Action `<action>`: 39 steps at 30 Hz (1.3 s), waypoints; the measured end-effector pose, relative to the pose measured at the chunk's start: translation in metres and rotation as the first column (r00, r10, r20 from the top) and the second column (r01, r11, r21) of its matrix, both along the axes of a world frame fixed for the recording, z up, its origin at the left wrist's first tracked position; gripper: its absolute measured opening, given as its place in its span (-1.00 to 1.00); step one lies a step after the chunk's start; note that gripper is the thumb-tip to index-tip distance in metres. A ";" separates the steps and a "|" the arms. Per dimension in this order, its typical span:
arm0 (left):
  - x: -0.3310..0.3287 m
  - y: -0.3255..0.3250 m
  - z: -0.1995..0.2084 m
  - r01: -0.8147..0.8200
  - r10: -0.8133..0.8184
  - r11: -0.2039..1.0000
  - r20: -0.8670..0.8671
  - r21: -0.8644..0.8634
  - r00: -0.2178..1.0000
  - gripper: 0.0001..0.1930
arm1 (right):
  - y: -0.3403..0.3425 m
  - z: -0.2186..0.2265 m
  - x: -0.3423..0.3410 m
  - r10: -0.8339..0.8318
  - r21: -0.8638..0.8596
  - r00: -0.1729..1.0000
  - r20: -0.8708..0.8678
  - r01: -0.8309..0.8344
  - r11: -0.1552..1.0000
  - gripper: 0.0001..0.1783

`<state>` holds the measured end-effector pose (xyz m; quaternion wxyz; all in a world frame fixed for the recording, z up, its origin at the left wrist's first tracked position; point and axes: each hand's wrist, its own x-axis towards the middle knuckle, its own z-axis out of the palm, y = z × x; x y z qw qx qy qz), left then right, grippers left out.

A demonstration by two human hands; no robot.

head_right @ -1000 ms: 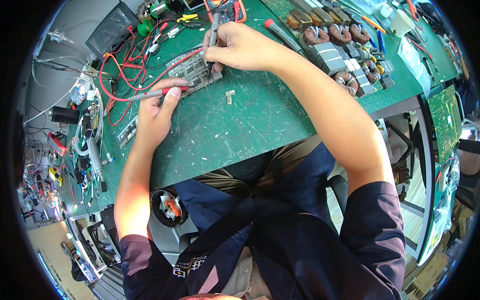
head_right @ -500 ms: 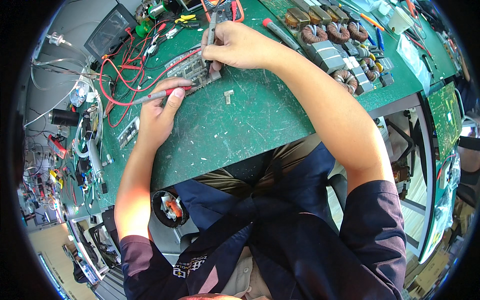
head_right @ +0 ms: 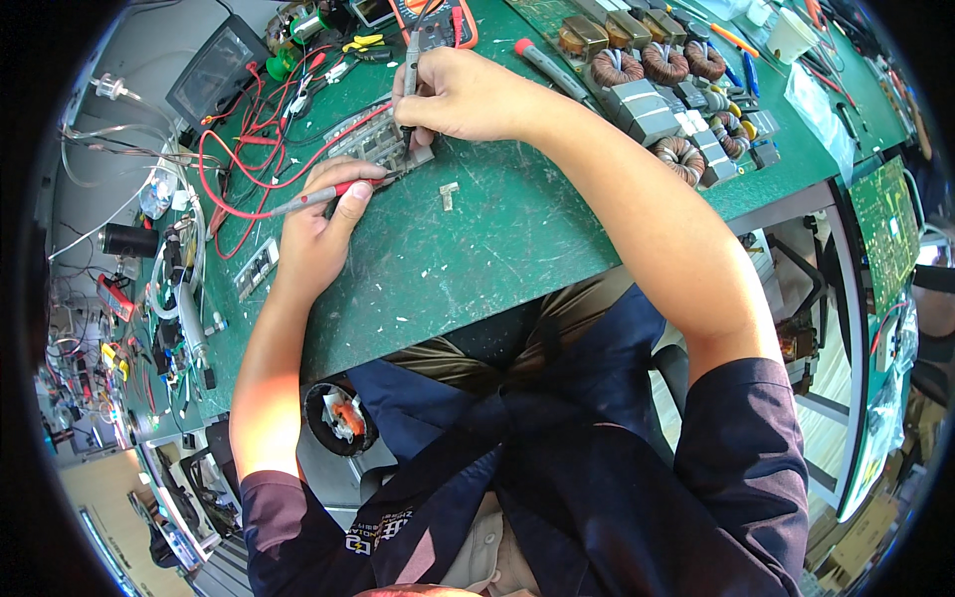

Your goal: The person uses a multimeter to test a small electronic module, then uses a screwdriver to remove screws and disassemble the module. They retrieve a small component from a parts organizer and return to the workbench to continue working on the module.

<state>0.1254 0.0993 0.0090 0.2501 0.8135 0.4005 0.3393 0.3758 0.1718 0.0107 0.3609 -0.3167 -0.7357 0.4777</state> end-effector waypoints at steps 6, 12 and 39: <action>0.001 0.000 0.000 0.010 -0.010 1.000 0.018 -0.013 1.000 -0.80 | 0.001 0.001 0.001 0.006 0.002 0.999 -0.037 -0.005 1.000 -0.80; 0.002 0.000 0.001 0.012 -0.012 1.000 0.016 -0.011 1.000 -0.80 | 0.001 0.000 0.001 -0.002 -0.003 0.998 -0.058 0.002 1.000 -0.81; -0.005 0.003 -0.002 -0.013 0.039 0.985 0.149 -0.172 0.988 -0.75 | 0.001 0.001 0.002 0.019 -0.001 1.000 0.001 -0.019 1.000 -0.85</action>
